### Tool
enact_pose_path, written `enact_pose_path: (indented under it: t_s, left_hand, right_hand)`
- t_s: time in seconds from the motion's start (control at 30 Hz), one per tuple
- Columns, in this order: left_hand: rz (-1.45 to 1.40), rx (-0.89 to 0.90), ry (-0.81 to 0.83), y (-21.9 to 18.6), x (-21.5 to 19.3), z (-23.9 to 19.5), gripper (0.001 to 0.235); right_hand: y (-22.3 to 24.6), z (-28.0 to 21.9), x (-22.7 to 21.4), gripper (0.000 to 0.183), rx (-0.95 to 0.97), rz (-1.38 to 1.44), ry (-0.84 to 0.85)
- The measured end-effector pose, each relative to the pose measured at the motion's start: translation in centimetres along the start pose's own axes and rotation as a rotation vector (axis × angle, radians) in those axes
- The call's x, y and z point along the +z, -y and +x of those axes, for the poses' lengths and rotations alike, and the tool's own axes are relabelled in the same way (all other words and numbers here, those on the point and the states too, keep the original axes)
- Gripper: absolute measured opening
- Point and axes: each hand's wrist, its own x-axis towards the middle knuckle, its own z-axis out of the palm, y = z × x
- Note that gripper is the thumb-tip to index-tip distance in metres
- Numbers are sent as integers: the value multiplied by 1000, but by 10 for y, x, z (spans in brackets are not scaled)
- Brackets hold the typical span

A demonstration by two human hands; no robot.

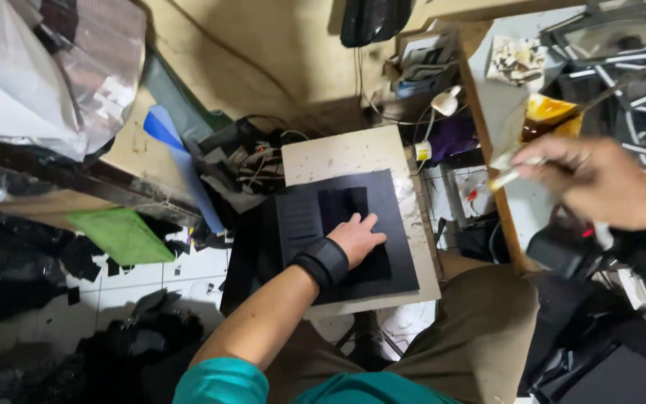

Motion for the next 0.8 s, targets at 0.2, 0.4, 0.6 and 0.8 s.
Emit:
enact_pose_path:
  t_s: [0.2,0.4,0.6,0.8]
  left_hand:
    - [-122,-53,-18,11,1,-14,18]
    - [-80,-84,62,15,15,-15,34]
    - [-105,-155,62,24,41,-5,44]
    - [-265,-129,52,23,11,-14,41]
  right_hand:
    - [27,18,96,23,-428,-66,-83]
    - [-27,84,182,11,-311,-265,-128]
    - [-47,125,220,8,-153,-398,-104]
    - [-49,150,231,10,-123,-460,-13]
